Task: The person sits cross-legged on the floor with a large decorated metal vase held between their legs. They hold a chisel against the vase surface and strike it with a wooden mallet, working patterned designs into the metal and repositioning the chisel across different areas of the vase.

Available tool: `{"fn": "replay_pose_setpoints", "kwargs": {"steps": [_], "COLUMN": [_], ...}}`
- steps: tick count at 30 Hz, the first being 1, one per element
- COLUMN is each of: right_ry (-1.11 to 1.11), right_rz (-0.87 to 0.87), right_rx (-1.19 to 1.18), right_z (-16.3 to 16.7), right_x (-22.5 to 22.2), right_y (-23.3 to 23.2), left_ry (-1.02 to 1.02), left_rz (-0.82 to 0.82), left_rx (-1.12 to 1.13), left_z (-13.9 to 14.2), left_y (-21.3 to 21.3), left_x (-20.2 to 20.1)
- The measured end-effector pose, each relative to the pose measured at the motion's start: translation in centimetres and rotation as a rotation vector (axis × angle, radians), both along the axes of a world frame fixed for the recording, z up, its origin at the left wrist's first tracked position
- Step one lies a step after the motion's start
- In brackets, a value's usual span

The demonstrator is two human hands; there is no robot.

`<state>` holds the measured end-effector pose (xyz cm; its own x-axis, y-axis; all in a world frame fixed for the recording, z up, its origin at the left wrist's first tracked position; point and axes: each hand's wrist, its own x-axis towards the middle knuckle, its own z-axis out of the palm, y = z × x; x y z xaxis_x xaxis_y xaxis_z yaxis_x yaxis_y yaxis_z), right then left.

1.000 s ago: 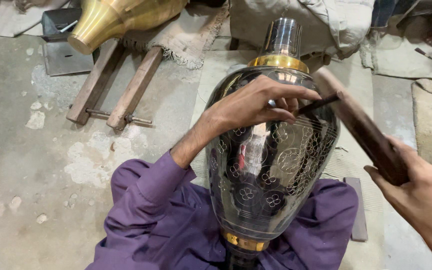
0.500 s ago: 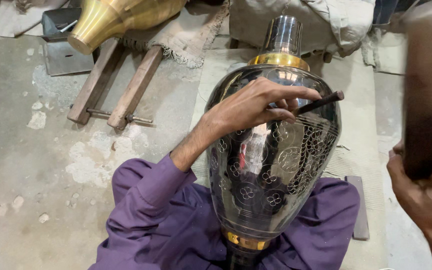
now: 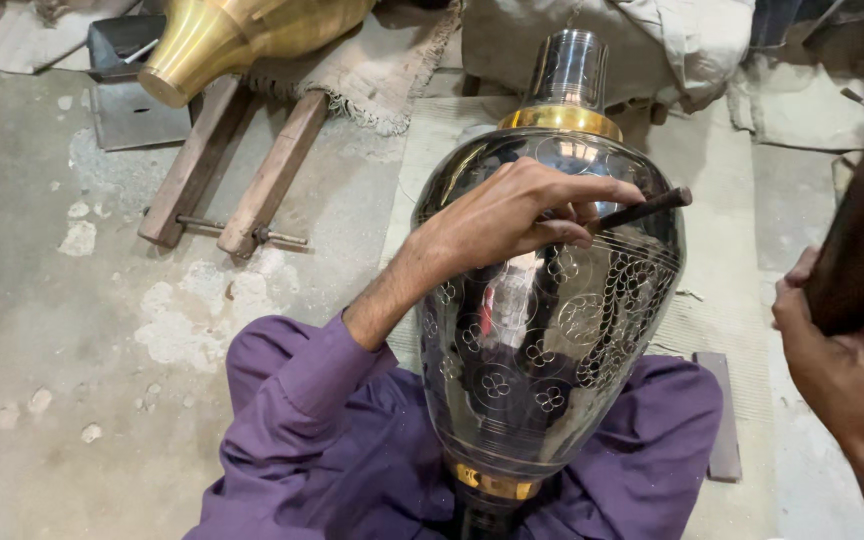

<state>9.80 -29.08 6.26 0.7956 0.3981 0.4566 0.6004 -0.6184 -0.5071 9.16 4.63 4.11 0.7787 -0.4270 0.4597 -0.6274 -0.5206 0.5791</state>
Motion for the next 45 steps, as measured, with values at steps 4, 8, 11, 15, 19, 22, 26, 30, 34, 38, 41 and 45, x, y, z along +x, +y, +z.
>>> {"fn": "replay_pose_setpoints", "kwargs": {"steps": [4, 8, 11, 15, 19, 22, 26, 30, 34, 38, 41, 45], "right_ry": [-0.16, 0.073, 0.003, -0.098, 0.133, 0.096, 0.009, -0.076, -0.119, -0.194, -0.196, -0.249], "right_rz": [0.028, -0.048, -0.053, 0.048, 0.044, 0.04, 0.109, 0.187, 0.252, 0.315, 0.343, 0.336], "right_rx": [-0.174, -0.105, -0.373, -0.133, -0.222, -0.231, -0.26, -0.272, -0.404, -0.32, -0.395, -0.564], "right_z": [-0.4, -0.8, -0.9, -1.8, -1.5, -0.5, 2.2, 5.6, 8.0, 10.7, 11.7, 12.4], "right_x": [0.6, 1.0, 1.6, 2.9, 4.0, 4.4, 4.8, 5.7, 5.7, 6.2, 6.0, 5.5], "right_y": [-0.4, -0.9, -1.5, -2.2, -3.1, -2.7, -0.3, 2.2, 4.8, 6.9, 8.1, 9.2], "left_ry": [0.008, 0.039, 0.041, 0.02, 0.026, 0.022, 0.024, 0.084, 0.103, 0.086, 0.059, 0.029], "left_rz": [0.021, 0.04, 0.075, 0.103, 0.141, 0.179, 0.212, 0.258, 0.309, 0.438, 0.456, 0.534], "left_rx": [-0.001, -0.042, 0.002, -0.05, -0.07, -0.109, -0.124, -0.193, -0.299, -0.384, -0.475, -0.526], "left_z": [-0.3, -0.3, -0.2, 0.0, -0.3, -0.9, -1.7, -1.9, -1.8, -2.2, -2.6, -3.1], "left_y": [-0.1, -0.1, -0.2, -0.2, -0.1, -0.5, -0.8, -1.2, -1.3, -2.1, -2.4, -3.0], "left_x": [-0.2, -0.5, -0.8, -1.4, -1.9, -1.9, -1.7, -2.4, -3.6, -3.9, -4.3, -4.8]}}
